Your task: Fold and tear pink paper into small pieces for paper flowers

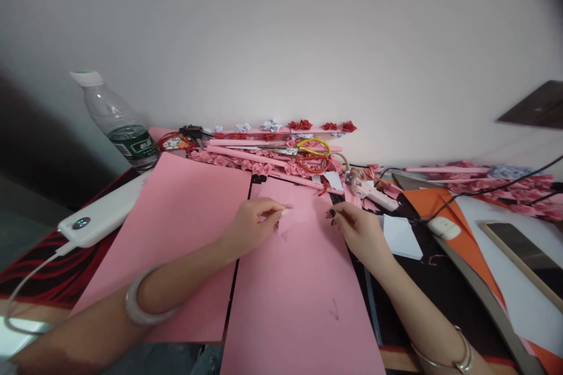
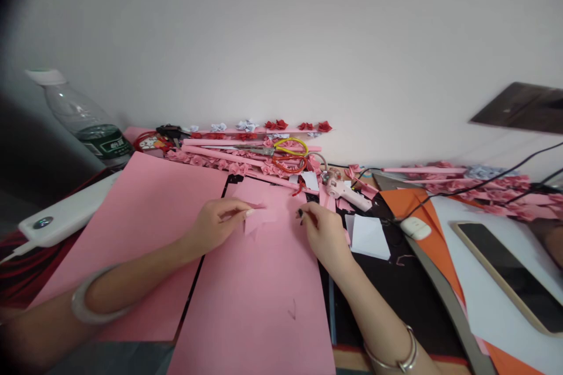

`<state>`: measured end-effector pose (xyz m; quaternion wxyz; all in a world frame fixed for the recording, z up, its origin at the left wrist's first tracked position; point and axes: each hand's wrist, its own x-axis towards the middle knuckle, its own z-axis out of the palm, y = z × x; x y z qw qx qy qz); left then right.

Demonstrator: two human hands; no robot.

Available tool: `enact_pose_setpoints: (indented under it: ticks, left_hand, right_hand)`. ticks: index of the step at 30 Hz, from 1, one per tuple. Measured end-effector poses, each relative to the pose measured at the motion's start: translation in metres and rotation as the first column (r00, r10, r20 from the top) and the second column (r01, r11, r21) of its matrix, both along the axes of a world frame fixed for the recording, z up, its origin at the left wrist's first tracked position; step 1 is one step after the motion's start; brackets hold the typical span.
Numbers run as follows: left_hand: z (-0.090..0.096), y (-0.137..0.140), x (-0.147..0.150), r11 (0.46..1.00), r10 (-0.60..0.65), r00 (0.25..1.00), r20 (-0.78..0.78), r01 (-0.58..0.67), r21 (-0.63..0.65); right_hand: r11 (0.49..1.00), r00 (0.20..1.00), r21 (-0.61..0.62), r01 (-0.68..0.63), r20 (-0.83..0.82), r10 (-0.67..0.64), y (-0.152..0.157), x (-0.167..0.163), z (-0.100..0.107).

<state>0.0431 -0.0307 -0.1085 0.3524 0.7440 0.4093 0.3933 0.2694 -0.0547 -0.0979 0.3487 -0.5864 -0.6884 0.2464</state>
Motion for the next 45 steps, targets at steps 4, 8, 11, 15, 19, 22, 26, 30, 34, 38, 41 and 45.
enact_pose_setpoints:
  ticks: [4, 8, 11, 15, 19, 22, 26, 30, 34, 38, 41, 45]
  left_hand:
    - [0.001, 0.001, 0.000, 0.995, -0.094, 0.996, -0.010, 0.093, -0.034]
    - [0.001, -0.002, 0.005, 0.968, -0.251, 0.966, -0.069, 0.251, -0.003]
    - [0.000, -0.004, 0.007, 0.952, -0.303, 0.948, -0.094, 0.306, 0.022]
    - [-0.001, -0.007, 0.008, 0.931, -0.359, 0.933, -0.013, 0.357, -0.081]
    - [-0.004, -0.010, 0.010, 0.878, -0.360, 0.922, 0.143, 0.387, -0.282]
    - [-0.009, -0.010, 0.013, 0.870, -0.299, 0.923, 0.242, 0.368, -0.327]
    - [-0.013, -0.006, 0.012, 0.861, -0.225, 0.930, 0.291, 0.329, -0.388]
    - [-0.009, -0.004, 0.009, 0.934, -0.189, 0.967, 0.170, 0.231, -0.274]
    - [-0.004, -0.004, 0.008, 0.956, -0.280, 0.958, 0.057, 0.284, -0.072]
    - [0.002, -0.008, 0.010, 0.899, -0.430, 0.902, 0.029, 0.431, -0.082]
    - [0.005, -0.012, 0.011, 0.889, -0.432, 0.901, 0.049, 0.434, -0.144]
    - [0.001, -0.013, 0.012, 0.857, -0.412, 0.893, 0.180, 0.447, -0.255]
  right_hand:
    - [0.953, 0.903, -0.242, -0.181, -0.426, 0.063, -0.003, -0.009, 0.000]
    - [0.783, 0.690, -0.426, -0.453, -0.724, 0.005, -0.013, -0.026, 0.002]
    - [0.705, 0.605, -0.452, -0.547, -0.796, -0.041, -0.016, -0.029, 0.004]
    - [0.661, 0.565, -0.462, -0.592, -0.822, -0.069, -0.014, -0.026, 0.002]
    - [0.754, 0.565, -0.426, -0.500, -0.820, -0.090, -0.011, -0.026, -0.005]
    - [0.855, 0.557, -0.366, -0.368, -0.823, -0.113, -0.010, -0.028, -0.006]
    - [0.916, 0.525, -0.301, -0.264, -0.842, -0.125, -0.010, -0.028, -0.003]
    - [0.943, 0.586, -0.263, -0.203, -0.805, -0.098, -0.011, -0.028, -0.001]
    - [0.948, 0.633, -0.224, -0.225, -0.774, -0.033, -0.013, -0.029, -0.001]
    - [0.945, 0.700, -0.223, -0.240, -0.714, 0.009, -0.014, -0.032, -0.002]
    - [0.950, 0.741, -0.221, -0.222, -0.671, 0.017, -0.015, -0.034, -0.001]
    - [0.951, 0.785, -0.222, -0.213, -0.619, 0.031, -0.015, -0.035, -0.002]
